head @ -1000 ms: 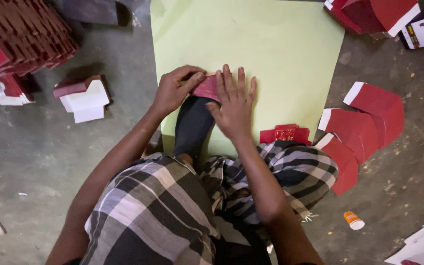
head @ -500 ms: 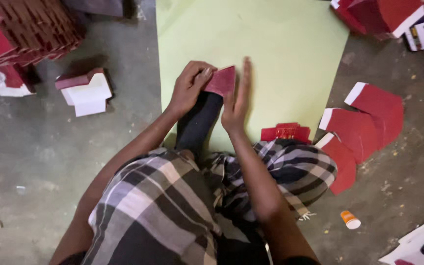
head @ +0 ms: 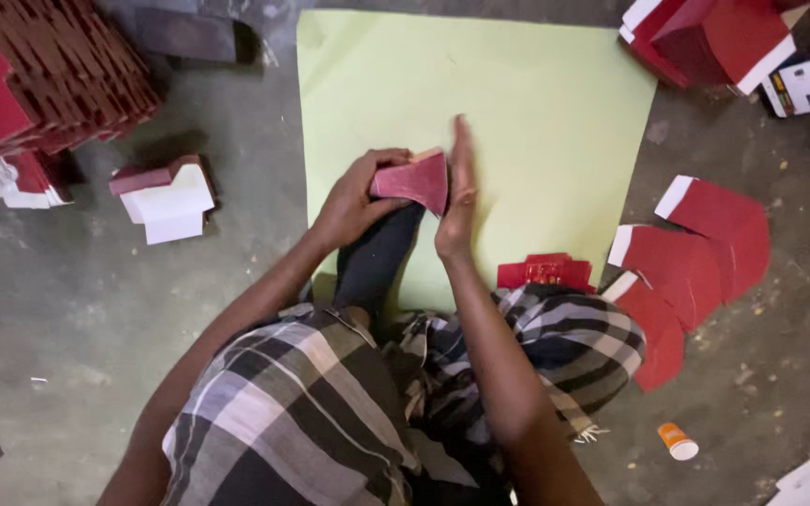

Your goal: The person sits on the floor and folds red paper pieces into small box shapes. They apply glue to the edges, press the flaps together, and place the finished boxes into a growing stack nearby.

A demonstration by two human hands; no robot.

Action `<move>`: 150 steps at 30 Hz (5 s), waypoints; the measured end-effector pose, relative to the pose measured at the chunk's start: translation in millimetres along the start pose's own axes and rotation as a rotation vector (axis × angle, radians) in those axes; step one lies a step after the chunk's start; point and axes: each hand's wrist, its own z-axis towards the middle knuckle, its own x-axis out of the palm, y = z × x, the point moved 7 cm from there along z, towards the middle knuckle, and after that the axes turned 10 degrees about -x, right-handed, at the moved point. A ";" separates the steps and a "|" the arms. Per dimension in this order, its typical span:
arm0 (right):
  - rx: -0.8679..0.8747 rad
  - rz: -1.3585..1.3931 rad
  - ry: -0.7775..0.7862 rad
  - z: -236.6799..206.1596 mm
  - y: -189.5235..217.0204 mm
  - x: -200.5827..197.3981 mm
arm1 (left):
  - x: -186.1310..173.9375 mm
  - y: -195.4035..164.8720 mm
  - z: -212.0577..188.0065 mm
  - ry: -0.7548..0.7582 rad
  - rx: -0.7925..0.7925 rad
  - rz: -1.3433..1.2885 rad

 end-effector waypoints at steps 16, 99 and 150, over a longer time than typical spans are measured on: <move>0.372 -0.199 -0.341 10.2 -9.7 -46.9 | 27.3 -32.9 9.5 -0.020 -0.058 0.267; 0.720 -0.005 -0.036 -35.1 -54.1 -127.5 | 31.1 -49.2 89.6 0.440 -0.095 0.611; 0.628 -0.091 -0.006 5.8 -64.1 -119.2 | 20.7 -27.0 77.0 0.259 0.071 0.651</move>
